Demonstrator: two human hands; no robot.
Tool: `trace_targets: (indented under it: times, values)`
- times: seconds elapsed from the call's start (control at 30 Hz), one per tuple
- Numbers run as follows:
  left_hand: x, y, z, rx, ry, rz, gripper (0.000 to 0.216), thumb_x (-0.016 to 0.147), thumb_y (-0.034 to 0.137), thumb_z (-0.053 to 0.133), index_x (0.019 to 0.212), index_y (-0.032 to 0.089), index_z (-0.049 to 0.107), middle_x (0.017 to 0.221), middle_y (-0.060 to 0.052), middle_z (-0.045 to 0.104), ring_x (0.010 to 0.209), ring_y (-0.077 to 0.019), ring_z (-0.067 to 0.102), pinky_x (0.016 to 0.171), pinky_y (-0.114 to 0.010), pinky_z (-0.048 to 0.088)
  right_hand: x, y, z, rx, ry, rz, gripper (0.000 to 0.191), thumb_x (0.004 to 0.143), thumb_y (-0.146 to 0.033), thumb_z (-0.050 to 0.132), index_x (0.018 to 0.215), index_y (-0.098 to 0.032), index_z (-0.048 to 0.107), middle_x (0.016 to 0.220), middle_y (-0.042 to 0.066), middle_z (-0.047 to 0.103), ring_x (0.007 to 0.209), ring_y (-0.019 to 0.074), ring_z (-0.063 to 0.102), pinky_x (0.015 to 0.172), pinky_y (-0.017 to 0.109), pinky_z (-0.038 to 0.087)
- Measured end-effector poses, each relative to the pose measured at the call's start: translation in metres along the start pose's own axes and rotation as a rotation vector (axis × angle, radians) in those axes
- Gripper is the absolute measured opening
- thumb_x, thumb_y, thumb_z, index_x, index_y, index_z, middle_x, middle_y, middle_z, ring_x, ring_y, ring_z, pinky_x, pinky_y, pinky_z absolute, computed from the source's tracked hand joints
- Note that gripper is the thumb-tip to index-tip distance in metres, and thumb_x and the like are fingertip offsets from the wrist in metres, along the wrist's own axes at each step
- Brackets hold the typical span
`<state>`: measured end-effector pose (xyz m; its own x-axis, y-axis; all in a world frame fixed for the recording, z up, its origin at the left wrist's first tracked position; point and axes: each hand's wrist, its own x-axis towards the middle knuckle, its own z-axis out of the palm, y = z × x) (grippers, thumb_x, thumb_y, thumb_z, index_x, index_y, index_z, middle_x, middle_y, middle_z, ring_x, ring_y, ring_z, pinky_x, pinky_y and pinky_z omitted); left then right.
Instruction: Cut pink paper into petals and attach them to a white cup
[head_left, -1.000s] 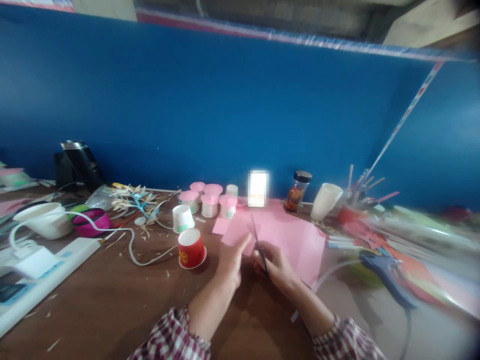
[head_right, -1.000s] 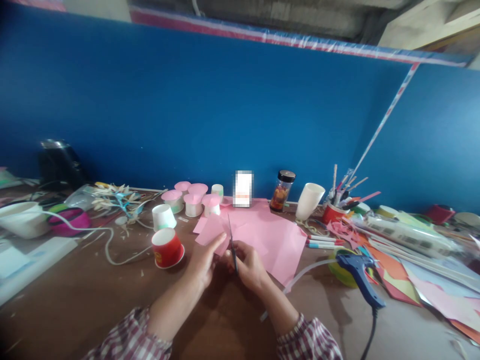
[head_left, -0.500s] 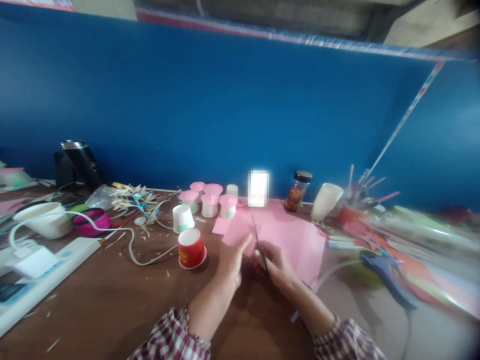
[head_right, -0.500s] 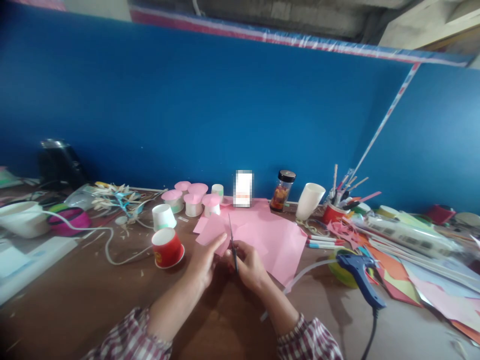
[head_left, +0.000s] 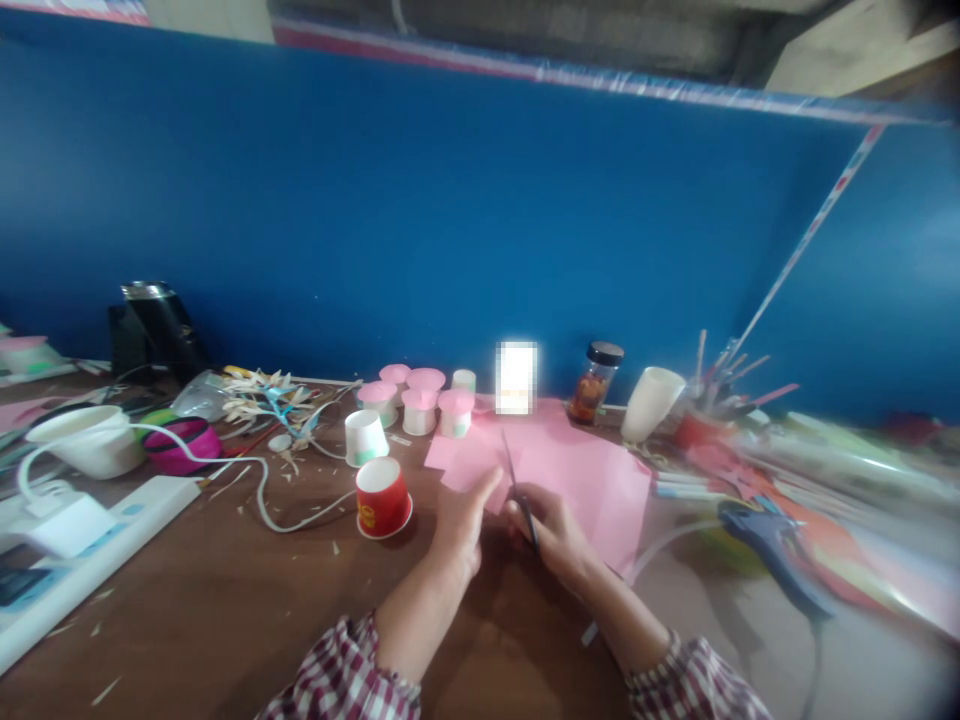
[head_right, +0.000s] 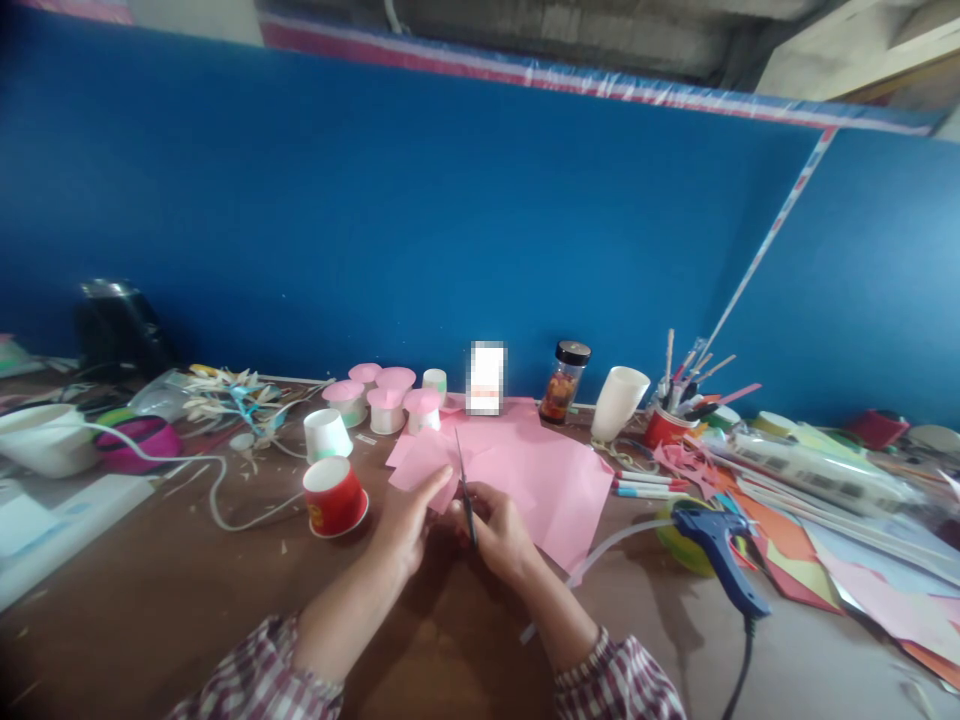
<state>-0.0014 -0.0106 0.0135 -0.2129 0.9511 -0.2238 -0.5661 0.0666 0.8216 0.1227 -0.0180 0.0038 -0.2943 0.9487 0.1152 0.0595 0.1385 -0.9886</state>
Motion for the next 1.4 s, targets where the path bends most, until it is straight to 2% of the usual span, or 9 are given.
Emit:
trace_targets:
  times: [0.5,0.87,1.4]
  values:
    - [-0.003,0.002,0.002,0.015,-0.021,0.015,0.047,0.054,0.032,0.083,0.092,0.009,0.066,0.065,-0.006,0.068,0.053,-0.0186,0.064,0.045,-0.027,0.05,0.0,0.003,0.0,0.044,-0.002,0.008,0.034,0.076,-0.048,0.068,0.08,-0.016,0.058,0.058,-0.003,0.055,0.049,0.0103,0.051,0.047,0.022,0.041]
    - [-0.001,0.001,0.0,0.016,0.009,0.038,0.047,0.055,0.031,0.083,0.093,0.01,0.067,0.074,-0.007,0.07,0.061,-0.0188,0.066,0.054,-0.028,0.053,0.0,0.002,-0.001,0.05,-0.01,0.006,0.031,0.077,-0.044,0.069,0.075,-0.016,0.056,0.056,-0.004,0.054,0.049,0.0097,0.05,0.047,0.021,0.039]
    - [0.008,-0.005,-0.002,0.032,0.036,0.016,0.047,0.053,0.032,0.083,0.089,0.009,0.065,0.072,-0.008,0.069,0.063,-0.0209,0.066,0.053,-0.029,0.053,0.0,0.006,-0.003,0.03,-0.013,-0.008,0.028,0.079,-0.04,0.067,0.08,-0.015,0.057,0.058,-0.003,0.054,0.049,0.0093,0.049,0.047,0.021,0.039]
